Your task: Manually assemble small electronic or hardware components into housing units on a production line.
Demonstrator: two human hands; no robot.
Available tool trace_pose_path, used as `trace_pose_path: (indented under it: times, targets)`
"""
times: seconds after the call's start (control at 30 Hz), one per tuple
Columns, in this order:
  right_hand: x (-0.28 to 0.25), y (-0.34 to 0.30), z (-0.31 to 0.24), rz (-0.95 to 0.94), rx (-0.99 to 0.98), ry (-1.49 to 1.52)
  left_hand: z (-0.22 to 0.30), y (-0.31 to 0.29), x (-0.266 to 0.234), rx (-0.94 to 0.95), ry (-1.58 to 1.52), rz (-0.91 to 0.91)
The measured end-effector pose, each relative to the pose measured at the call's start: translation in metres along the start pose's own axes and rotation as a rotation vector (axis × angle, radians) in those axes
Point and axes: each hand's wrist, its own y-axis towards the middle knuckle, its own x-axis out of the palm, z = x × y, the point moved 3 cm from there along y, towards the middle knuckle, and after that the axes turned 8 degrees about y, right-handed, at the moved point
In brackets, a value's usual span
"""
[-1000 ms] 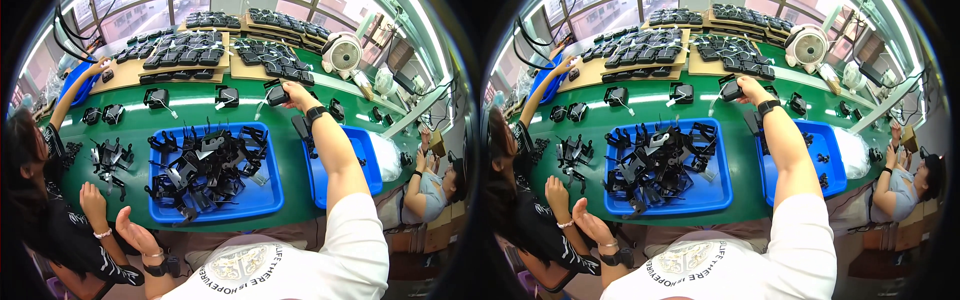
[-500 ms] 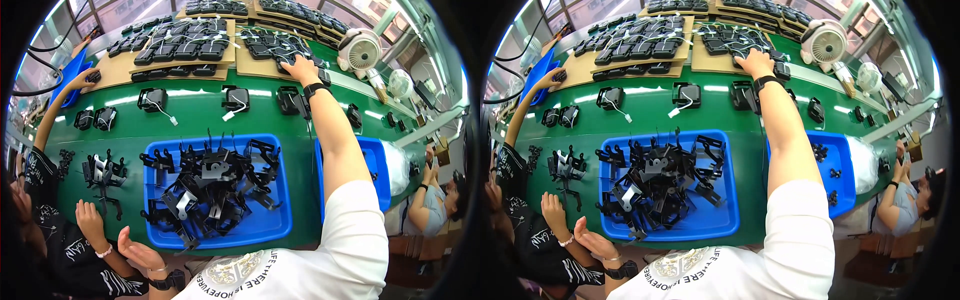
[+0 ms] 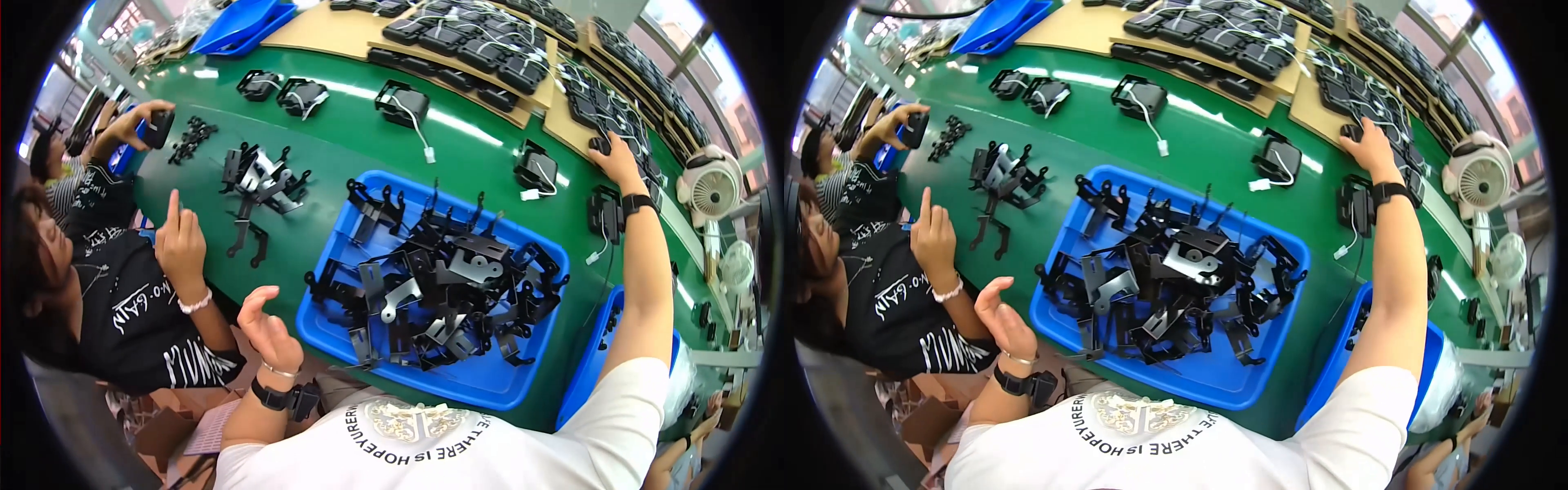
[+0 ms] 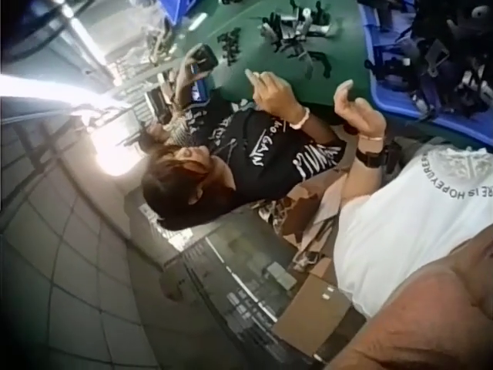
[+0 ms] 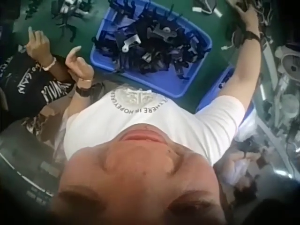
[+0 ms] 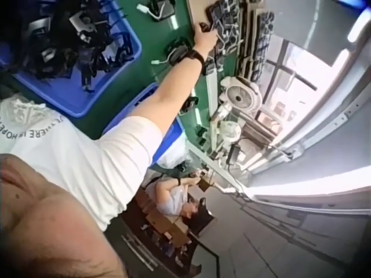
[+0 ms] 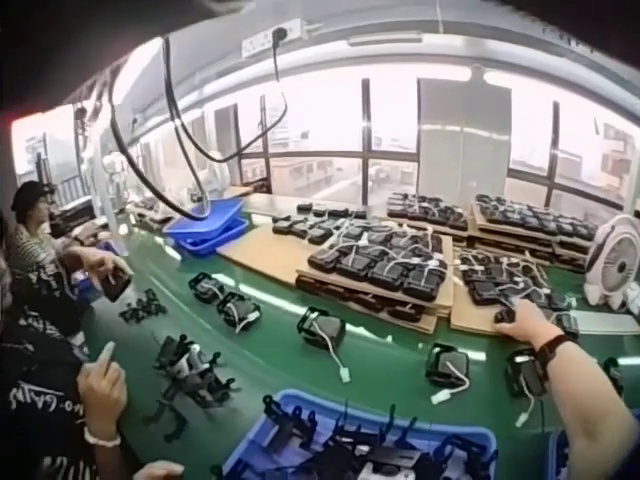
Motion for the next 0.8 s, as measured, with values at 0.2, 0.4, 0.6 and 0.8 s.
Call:
trace_pose_path:
  times: [0.2, 0.4, 0.6, 0.8]
  targets:
    - [0.003, -0.003, 0.008, 0.016, 0.005, 0.107, 0.001, -0.002, -0.005, 0.028, -0.052, -0.016]
    - [-0.047, -0.011, -0.007, 0.088, -0.012, 0.190, 0.005, -0.001, -0.005, 0.036, 0.030, -0.004]
    - [-0.097, -0.043, 0.010, 0.174, -0.154, 0.413, 0.008, 0.003, -0.003, 0.063, 0.110, -0.030]
    - [-0.157, -0.155, -0.035, 0.176, -0.108, 0.588, 0.013, 0.003, -0.002, 0.073, 0.137, -0.043]
